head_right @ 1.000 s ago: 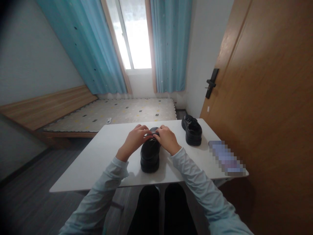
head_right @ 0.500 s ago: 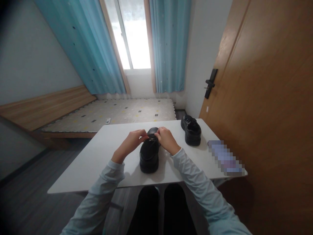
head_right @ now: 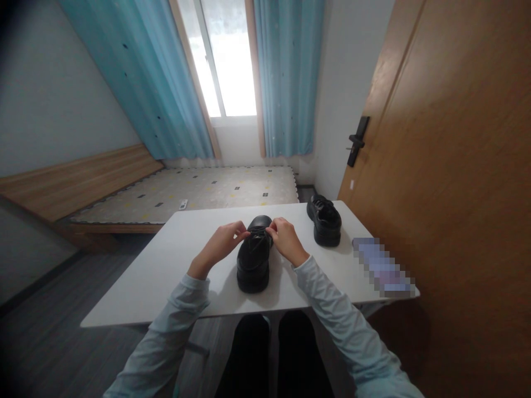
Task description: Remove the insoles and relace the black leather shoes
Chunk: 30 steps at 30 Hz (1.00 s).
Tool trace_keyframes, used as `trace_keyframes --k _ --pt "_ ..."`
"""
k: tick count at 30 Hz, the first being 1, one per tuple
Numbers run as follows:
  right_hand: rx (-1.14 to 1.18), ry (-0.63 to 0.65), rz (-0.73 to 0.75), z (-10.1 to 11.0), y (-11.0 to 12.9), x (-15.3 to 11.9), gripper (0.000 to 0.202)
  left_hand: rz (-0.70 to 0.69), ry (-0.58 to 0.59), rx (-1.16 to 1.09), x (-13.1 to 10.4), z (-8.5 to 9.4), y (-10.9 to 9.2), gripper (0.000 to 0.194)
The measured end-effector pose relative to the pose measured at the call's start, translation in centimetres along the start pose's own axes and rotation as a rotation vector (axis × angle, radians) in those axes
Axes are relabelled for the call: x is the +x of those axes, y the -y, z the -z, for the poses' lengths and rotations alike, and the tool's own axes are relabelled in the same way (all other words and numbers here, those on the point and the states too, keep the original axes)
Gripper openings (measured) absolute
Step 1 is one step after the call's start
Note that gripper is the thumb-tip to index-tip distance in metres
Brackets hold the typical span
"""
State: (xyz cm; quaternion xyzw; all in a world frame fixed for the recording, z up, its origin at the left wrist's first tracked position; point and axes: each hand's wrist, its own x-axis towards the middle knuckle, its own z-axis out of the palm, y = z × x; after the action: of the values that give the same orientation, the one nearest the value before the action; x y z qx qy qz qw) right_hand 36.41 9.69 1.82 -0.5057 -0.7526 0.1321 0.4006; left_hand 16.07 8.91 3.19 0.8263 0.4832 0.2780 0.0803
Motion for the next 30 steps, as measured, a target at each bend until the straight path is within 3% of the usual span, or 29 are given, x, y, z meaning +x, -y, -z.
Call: trace_keyframes --k 3,5,9,13,17,21,30 --pt "0.059 -0.003 0.054 0.2 0.3 -0.5 0.007 -0.067 -0.009 -0.063 0.0 0.1 0.1 0.01" --pt "0.07 -0.024 0.143 0.4 0.5 -1.1 0.019 -0.163 0.015 -0.108 -0.2 0.4 0.0 0.015" --pt "-0.053 0.024 0.325 0.8 0.7 -2.0 0.023 -0.298 0.058 -0.005 -0.7 0.9 -0.3 0.026" --pt "-0.203 0.061 0.373 1.0 1.1 -2.1 0.022 -0.322 0.007 0.147 -0.8 0.7 -0.7 0.019" --pt "-0.31 0.059 0.416 1.0 1.7 -1.9 0.015 -0.345 -0.084 0.123 -0.7 0.6 -0.8 0.008" --pt "-0.254 0.049 0.41 1.2 2.1 -2.0 0.014 -0.308 -0.175 -0.012 -0.7 1.1 -1.0 0.002" --pt "0.277 -0.092 0.169 2.3 3.2 -1.4 0.003 -0.186 -0.217 -0.239 -0.7 2.0 -2.3 0.009"
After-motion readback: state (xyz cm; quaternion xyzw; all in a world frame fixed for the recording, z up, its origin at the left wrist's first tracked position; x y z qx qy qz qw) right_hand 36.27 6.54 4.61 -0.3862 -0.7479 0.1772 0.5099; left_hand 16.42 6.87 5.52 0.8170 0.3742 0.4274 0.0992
